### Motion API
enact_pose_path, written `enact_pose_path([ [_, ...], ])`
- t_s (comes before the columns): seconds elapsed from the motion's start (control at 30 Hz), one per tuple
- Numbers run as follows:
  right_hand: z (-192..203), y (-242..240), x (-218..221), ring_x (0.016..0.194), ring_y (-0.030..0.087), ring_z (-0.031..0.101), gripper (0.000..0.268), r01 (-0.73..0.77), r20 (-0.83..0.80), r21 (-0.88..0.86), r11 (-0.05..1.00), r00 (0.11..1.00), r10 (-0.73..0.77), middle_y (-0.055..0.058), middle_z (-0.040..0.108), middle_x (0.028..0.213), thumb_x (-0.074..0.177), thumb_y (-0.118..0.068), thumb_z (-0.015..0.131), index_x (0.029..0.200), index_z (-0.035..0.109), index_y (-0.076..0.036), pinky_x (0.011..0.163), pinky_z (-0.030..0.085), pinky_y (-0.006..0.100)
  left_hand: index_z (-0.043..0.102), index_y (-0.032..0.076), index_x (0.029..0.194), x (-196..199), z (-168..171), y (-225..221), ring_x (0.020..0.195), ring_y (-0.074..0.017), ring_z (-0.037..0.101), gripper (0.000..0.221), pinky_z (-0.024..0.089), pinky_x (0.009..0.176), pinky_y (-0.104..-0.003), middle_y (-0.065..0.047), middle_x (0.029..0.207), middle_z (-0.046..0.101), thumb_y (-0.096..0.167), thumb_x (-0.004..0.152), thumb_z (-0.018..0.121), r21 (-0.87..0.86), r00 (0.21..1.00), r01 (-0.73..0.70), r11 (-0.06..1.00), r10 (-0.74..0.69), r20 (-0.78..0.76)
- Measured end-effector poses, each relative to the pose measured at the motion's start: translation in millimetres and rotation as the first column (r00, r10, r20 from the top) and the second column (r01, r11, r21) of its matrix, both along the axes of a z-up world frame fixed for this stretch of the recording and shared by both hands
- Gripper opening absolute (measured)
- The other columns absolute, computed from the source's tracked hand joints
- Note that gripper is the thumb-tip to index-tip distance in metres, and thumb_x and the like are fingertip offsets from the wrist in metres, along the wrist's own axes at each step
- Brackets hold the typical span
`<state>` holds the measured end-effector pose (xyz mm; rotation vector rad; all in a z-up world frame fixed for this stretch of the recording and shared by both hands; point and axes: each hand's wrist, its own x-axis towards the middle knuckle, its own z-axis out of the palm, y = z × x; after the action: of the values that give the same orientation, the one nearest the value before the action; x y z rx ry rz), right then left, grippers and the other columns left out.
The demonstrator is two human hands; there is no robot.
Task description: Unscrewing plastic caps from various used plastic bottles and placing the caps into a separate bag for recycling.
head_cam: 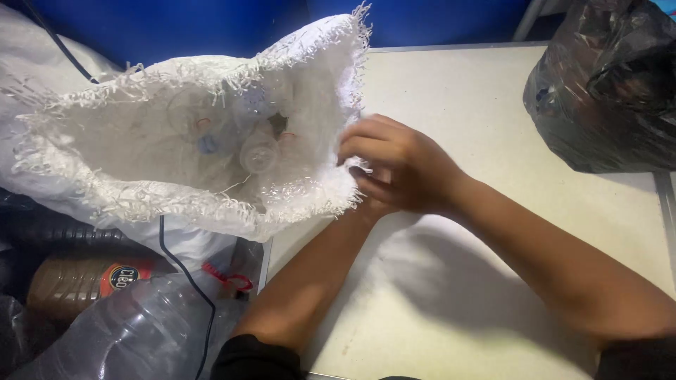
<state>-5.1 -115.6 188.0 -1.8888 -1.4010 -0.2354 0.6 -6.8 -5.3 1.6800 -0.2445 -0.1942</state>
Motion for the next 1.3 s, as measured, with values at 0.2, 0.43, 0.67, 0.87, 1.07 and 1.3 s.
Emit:
enact_pose_path([
  [0.2, -41.1, -126.8, -5.4, 0.088, 0.017, 0.074, 0.022, 0.167, -0.36, -0.251, 0.954, 0.898, -0.252, 0.006, 0.077, 0.1, 0.089, -0.015, 0.067, 0.11, 0.073, -0.008, 0.078, 0.058, 0.031, 0.066, 0.014, 0.111, -8.1, 67.7, -10.9, 0.093, -0.0179, 0.068, 0.021, 0.055, 0.083, -0.031, -0.006, 0.104, 0.069, 0.024, 0.093, 0.071, 0.23, 0.981, -0.001, 0.973, -0.043, 0.187],
  [0.43, -94.8, -212.7, -26.5, 0.078, 0.014, 0.072, 0.021, 0.382, -0.721, -0.425, 0.821, 0.405, -0.562, 0.007, 0.078, 0.087, 0.093, -0.017, 0.065, 0.108, 0.074, -0.006, 0.072, 0.061, 0.03, 0.07, 0.011, 0.103, -15.4, 96.8, -14.1, 0.077, -0.0243, 0.071, 0.016, 0.056, 0.07, -0.035, -0.008, 0.09, 0.072, 0.015, 0.088, 0.074, 0.537, 0.893, -0.174, 0.825, -0.098, 0.439],
  [0.67, -79.6, -199.4, -25.1, 0.068, 0.012, 0.065, 0.017, 0.436, -0.654, -0.385, 0.813, 0.493, -0.574, 0.003, 0.072, 0.074, 0.095, -0.016, 0.067, 0.107, 0.073, -0.006, 0.064, 0.054, 0.027, 0.07, 0.009, 0.108, -23.9, 89.2, -32.0, 0.083, -0.0239, 0.071, 0.021, 0.057, 0.076, -0.035, -0.01, 0.096, 0.072, 0.011, 0.087, 0.073, 0.55, 0.867, -0.119, 0.826, -0.184, 0.464],
  [0.87, -93.6, -207.2, -22.6, 0.066, 0.009, 0.064, 0.018, 0.413, -0.718, -0.238, 0.879, 0.535, -0.445, 0.002, 0.07, 0.072, 0.093, -0.014, 0.067, 0.107, 0.07, -0.004, 0.062, 0.054, 0.026, 0.071, 0.008, 0.112, -57.7, 114.7, -66.0, 0.083, -0.0226, 0.071, 0.024, 0.058, 0.077, -0.034, -0.008, 0.099, 0.073, 0.011, 0.089, 0.07, 0.434, 0.897, 0.215, 0.875, -0.353, 0.267],
  [1.07, -77.6, -210.4, -30.0, 0.068, 0.008, 0.065, 0.018, 0.439, -0.724, -0.274, 0.855, 0.491, -0.484, 0.002, 0.071, 0.076, 0.094, -0.017, 0.067, 0.107, 0.07, -0.005, 0.063, 0.054, 0.026, 0.071, 0.006, 0.116, -51.5, 111.0, -78.0, 0.084, -0.0204, 0.073, 0.026, 0.058, 0.076, -0.032, -0.009, 0.101, 0.077, 0.011, 0.091, 0.067, 0.374, 0.927, 0.338, 0.864, -0.374, 0.025],
  [1.3, -46.7, -238.3, -46.8, 0.087, 0.014, 0.074, 0.017, 0.367, -0.581, -0.125, 0.922, 0.726, -0.368, 0.004, 0.075, 0.099, 0.095, -0.013, 0.065, 0.109, 0.07, -0.004, 0.075, 0.061, 0.03, 0.072, 0.005, 0.114, -49.8, 114.9, -87.0, 0.087, -0.0162, 0.074, 0.025, 0.059, 0.077, -0.03, -0.009, 0.099, 0.078, 0.009, 0.09, 0.067, 0.418, 0.948, 0.294, 0.86, -0.317, -0.015],
])
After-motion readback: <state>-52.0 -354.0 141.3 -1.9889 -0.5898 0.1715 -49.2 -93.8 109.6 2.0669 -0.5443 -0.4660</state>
